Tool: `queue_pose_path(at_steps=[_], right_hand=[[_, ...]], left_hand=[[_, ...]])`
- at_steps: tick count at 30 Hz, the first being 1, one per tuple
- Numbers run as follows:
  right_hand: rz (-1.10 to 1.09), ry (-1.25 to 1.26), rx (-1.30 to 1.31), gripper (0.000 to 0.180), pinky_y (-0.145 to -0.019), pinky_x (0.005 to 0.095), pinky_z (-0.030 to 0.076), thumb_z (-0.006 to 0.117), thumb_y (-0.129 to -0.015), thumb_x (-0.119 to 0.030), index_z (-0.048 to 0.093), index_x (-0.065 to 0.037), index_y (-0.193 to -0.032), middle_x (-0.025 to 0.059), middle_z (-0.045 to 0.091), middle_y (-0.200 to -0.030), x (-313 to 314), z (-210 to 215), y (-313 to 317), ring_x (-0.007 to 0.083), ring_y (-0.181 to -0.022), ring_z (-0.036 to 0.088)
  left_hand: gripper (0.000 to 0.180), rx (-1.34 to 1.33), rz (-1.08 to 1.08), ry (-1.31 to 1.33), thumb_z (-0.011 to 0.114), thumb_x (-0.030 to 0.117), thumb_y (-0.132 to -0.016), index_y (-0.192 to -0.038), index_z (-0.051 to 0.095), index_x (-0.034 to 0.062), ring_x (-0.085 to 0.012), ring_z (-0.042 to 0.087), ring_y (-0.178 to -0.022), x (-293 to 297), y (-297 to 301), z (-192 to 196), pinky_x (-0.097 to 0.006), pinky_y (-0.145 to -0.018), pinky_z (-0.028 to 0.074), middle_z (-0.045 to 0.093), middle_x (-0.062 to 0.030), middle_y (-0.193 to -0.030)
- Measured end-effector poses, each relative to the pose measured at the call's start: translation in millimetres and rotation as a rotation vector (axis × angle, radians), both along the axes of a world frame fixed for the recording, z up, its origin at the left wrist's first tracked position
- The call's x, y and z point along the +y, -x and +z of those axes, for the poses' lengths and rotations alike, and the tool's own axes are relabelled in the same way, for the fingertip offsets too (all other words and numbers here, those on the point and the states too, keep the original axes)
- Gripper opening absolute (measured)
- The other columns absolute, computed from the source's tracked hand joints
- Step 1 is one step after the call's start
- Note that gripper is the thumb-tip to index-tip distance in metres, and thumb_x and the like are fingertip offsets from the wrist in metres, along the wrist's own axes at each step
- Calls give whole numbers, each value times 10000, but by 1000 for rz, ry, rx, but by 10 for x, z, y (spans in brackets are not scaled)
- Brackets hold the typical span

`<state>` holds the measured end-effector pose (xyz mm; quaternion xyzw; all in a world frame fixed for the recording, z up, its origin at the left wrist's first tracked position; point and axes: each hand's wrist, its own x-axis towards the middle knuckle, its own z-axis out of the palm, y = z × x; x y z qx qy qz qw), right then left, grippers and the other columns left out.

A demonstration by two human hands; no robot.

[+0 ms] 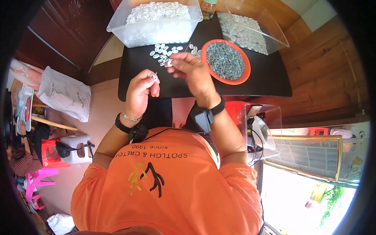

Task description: Manually inserting small gray components into white plastic parts.

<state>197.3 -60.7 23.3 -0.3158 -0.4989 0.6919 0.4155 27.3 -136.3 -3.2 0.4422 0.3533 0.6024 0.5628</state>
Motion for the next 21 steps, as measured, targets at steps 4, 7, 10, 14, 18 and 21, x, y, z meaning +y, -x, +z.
queue_pose_path(at_steps=[4, 7, 10, 14, 18, 21], right_hand=[[-19, 159, 209, 163, -697, 250, 500, 565, -911, -69, 615, -15, -1057, 65, 666, -920, -302, -99, 41, 137, -826, 625], [-41, 184, 233, 147, -684, 245, 492, 567, -909, -61, 626, -16, -1036, 57, 663, -908, -339, -183, -7, 128, -811, 619], [-10, 202, 239, 129, -674, 230, 472, 589, -896, -72, 631, -23, -1008, 39, 655, -872, -336, -243, -44, 105, -778, 605], [48, 247, 324, 124, -669, 246, 484, 571, -898, -62, 614, -12, -1003, 52, 640, -850, -302, -262, -70, 121, -727, 592], [77, 341, 432, 130, -669, 242, 484, 566, -897, -65, 601, -9, -1009, 53, 628, -834, -294, -226, -83, 118, -723, 589], [92, 381, 472, 142, -671, 240, 485, 558, -900, -66, 595, -11, -1026, 56, 626, -840, -295, -204, -82, 118, -729, 589]], left_hand=[[202, -35, 8, -84, 509, 195, -901, -816, 556, 18, -111, 530, -597, 59, -182, 43, -219, -566, 381, 552, -35, -670], [186, -70, 39, -106, 492, 179, -899, -820, 543, 19, -120, 533, -601, 67, -246, 72, -226, -573, 391, 555, -45, -667], [173, -84, 9, -102, 476, 165, -895, -817, 530, 20, -129, 531, -598, 98, -236, 53, -232, -576, 396, 560, -55, -675], [167, -62, -10, -86, 469, 161, -888, -815, 526, 21, -133, 524, -594, 66, -266, 122, -234, -576, 395, 553, -55, -671], [170, -24, 40, -29, 478, 171, -886, -821, 532, 22, -122, 520, -584, 15, -263, 127, -227, -566, 384, 546, -47, -659], [177, 105, 73, 4, 477, 175, -888, -818, 529, 22, -121, 508, -576, -10, -250, 114, -228, -563, 384, 533, -45, -660]])
